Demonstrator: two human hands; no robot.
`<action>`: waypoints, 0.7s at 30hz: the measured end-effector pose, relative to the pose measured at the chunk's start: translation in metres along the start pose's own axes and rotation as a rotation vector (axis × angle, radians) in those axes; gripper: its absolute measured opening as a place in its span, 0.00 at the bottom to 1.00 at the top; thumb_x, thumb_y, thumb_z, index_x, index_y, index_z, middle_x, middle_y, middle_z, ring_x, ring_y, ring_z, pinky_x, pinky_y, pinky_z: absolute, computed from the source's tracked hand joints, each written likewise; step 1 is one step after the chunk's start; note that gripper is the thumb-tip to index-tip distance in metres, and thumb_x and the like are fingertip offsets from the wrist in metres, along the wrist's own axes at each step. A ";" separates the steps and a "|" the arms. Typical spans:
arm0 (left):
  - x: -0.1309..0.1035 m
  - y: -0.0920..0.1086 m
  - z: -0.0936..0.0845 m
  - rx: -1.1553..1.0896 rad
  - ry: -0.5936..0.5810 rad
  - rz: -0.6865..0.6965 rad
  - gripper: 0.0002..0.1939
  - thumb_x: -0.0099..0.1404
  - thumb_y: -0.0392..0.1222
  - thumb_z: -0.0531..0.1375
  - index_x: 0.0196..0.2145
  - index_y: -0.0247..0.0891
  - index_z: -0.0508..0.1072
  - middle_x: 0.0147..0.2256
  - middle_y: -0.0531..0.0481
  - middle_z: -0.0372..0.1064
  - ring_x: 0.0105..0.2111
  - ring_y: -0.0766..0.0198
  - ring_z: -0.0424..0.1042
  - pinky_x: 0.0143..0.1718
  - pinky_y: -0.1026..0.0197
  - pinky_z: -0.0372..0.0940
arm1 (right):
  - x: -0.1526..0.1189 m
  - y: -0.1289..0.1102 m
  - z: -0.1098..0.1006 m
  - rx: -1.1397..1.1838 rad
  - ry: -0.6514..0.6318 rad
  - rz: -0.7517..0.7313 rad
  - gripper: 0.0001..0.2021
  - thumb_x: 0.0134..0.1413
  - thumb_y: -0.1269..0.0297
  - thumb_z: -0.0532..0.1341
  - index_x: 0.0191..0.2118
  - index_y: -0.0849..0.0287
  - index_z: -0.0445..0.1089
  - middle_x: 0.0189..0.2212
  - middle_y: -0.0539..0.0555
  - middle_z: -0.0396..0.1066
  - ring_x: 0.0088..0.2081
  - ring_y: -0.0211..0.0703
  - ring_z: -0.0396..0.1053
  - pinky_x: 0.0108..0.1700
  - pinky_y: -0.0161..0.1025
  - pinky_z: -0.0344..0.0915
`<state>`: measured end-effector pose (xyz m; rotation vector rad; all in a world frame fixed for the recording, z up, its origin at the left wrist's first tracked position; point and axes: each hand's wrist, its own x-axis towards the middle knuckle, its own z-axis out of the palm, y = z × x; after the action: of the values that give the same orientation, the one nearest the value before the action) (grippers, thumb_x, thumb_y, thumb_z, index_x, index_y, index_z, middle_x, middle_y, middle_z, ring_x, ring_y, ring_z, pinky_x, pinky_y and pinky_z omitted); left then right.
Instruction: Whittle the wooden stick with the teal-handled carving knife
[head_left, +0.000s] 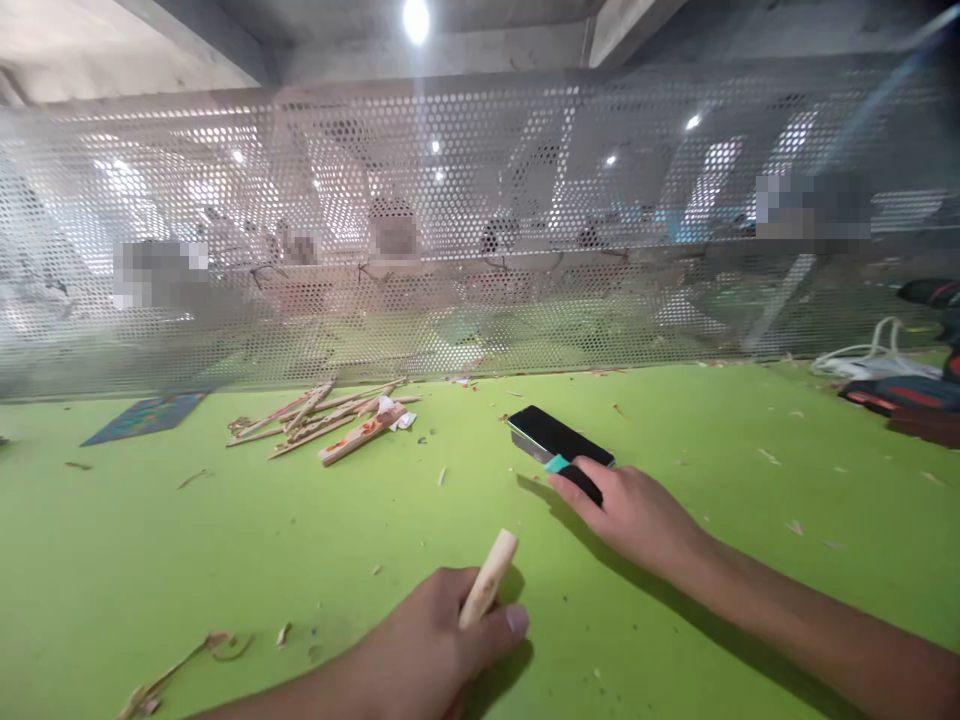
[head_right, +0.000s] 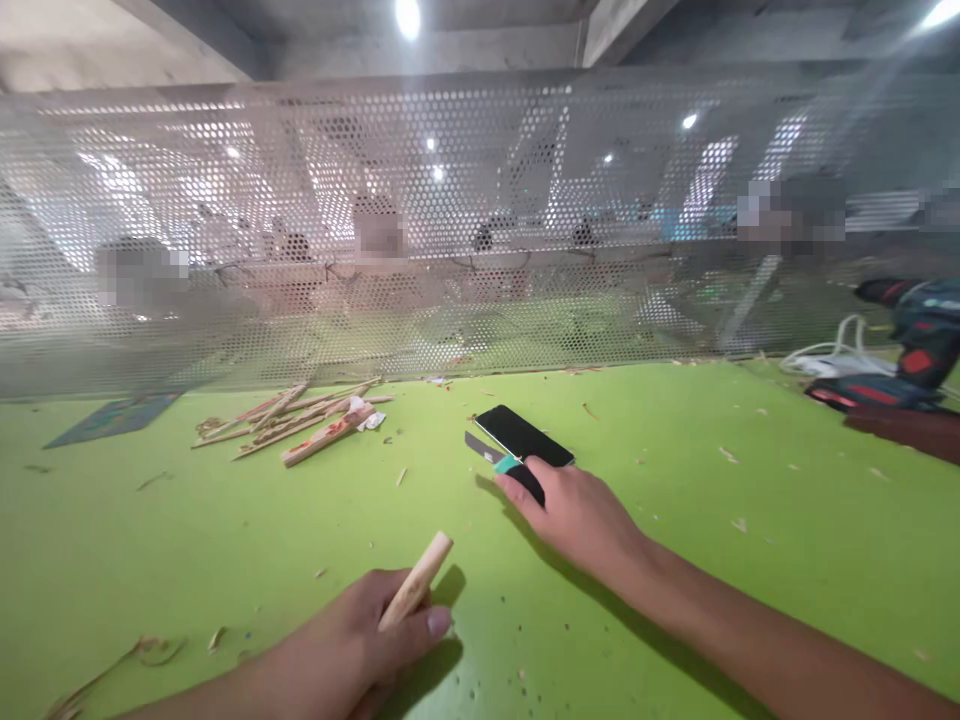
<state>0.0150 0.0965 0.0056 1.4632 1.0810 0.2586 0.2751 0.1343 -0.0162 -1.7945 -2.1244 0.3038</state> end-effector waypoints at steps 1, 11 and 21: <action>0.001 -0.003 0.000 -0.046 -0.015 -0.019 0.21 0.67 0.59 0.60 0.29 0.41 0.61 0.16 0.62 0.54 0.14 0.75 0.53 0.14 0.71 0.49 | 0.001 0.001 -0.002 0.005 0.016 -0.013 0.33 0.70 0.36 0.41 0.40 0.60 0.70 0.16 0.50 0.64 0.16 0.45 0.65 0.18 0.38 0.52; 0.011 -0.014 -0.002 -0.369 -0.104 -0.019 0.29 0.62 0.67 0.64 0.45 0.40 0.64 0.14 0.65 0.56 0.11 0.73 0.53 0.13 0.69 0.61 | -0.028 -0.030 0.005 0.071 -0.181 -0.338 0.25 0.69 0.40 0.51 0.32 0.56 0.66 0.22 0.50 0.70 0.20 0.41 0.64 0.24 0.37 0.48; 0.003 -0.005 0.005 -0.144 0.077 -0.018 0.29 0.62 0.72 0.59 0.33 0.39 0.66 0.15 0.61 0.55 0.13 0.71 0.52 0.13 0.68 0.49 | -0.028 -0.028 0.008 0.033 -0.147 -0.326 0.26 0.70 0.39 0.47 0.34 0.56 0.67 0.24 0.54 0.73 0.21 0.43 0.67 0.23 0.38 0.50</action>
<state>0.0178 0.0946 -0.0013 1.3230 1.1137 0.3747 0.2506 0.1028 -0.0169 -1.4144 -2.4522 0.3923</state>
